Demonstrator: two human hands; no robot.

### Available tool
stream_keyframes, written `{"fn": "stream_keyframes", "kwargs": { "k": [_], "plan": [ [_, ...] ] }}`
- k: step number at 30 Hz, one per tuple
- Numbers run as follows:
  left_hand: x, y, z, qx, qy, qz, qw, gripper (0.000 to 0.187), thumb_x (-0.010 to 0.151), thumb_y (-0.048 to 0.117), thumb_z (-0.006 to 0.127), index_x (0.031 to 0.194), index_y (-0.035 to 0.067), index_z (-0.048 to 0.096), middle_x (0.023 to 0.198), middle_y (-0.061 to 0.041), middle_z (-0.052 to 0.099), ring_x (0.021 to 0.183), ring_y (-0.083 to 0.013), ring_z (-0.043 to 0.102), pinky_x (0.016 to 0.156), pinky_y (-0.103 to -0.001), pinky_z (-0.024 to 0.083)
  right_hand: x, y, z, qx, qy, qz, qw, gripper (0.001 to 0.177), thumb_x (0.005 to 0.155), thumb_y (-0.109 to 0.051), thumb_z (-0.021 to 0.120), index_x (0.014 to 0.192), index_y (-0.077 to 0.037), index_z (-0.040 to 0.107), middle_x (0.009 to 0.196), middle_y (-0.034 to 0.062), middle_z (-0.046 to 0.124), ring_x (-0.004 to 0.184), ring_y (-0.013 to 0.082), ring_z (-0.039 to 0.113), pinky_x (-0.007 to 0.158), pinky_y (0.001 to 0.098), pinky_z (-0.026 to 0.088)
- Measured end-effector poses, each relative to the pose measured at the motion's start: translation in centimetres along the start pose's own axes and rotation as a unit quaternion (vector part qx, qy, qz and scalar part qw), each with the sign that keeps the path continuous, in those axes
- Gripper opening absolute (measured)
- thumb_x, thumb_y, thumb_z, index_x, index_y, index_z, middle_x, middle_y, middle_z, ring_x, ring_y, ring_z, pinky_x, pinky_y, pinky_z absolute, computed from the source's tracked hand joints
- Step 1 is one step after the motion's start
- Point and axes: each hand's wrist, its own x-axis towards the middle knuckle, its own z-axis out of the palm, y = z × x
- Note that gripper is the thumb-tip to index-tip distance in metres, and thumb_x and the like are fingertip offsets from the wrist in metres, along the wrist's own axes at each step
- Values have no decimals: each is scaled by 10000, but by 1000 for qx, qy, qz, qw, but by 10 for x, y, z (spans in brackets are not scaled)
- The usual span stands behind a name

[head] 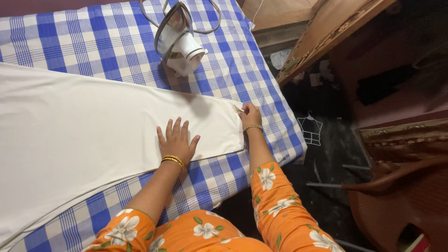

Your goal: The person irons a white garment on a checkered ironing board. They repeatedly smooth the fabric, reposition the garment, and use a steam iron to press different sections. The person also wipes the garment with a small cloth during the process.

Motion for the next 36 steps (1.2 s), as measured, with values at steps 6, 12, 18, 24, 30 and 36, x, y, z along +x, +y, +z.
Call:
{"fn": "stream_keyframes", "kwargs": {
  "k": [6,12,18,24,30,36],
  "plan": [
    [-14,-3,-7,-8,8,-10,1000,716,966,622,396,1542,197,376,1639,-55,272,1535,-283,131,1207,-619,11,4,-21,-16,157,12,26,987,217,851,-114,800,1000,-74,648,971,79,701,829,176,646,785,336,561],
    [-28,-13,-12,5,1,-16,1000,703,961,605,415,1533,197,390,1640,-53,263,1530,-279,129,1196,-631,8,-29,-41,-29,85,115,-68,987,495,648,-54,880,1073,-41,628,1073,109,573,780,168,621,706,334,553],
    [-37,-12,-13,8,-36,5,999,649,963,578,430,1500,213,440,1635,-55,264,1540,-273,110,1195,-639,2,-102,-37,-50,211,-156,99,960,220,810,-141,827,1006,-116,731,1097,97,715,973,195,696,845,323,633],
    [-51,-14,-1,-35,-47,37,998,591,952,518,546,1452,206,507,1577,-63,394,1497,-283,273,1221,-584,148,-146,-40,-78,55,-140,-165,975,327,713,-101,832,1027,-147,754,1136,9,643,1089,201,642,954,350,590],
    [-69,-39,-9,-10,-44,112,993,577,867,389,686,1387,182,544,1485,-9,498,1399,-222,433,1146,-421,356,-129,-59,-73,-231,-55,-254,938,124,945,-252,702,1037,-193,761,1044,-28,744,1031,283,648,873,459,520],
    [-73,-118,-14,5,56,35,998,371,934,138,623,1297,209,646,1263,-19,654,1148,-249,638,921,-424,550,-77,-161,-117,-56,-67,-286,954,238,937,-131,679,1166,-182,723,1033,93,752,904,268,717,765,376,561]
  ]
}}
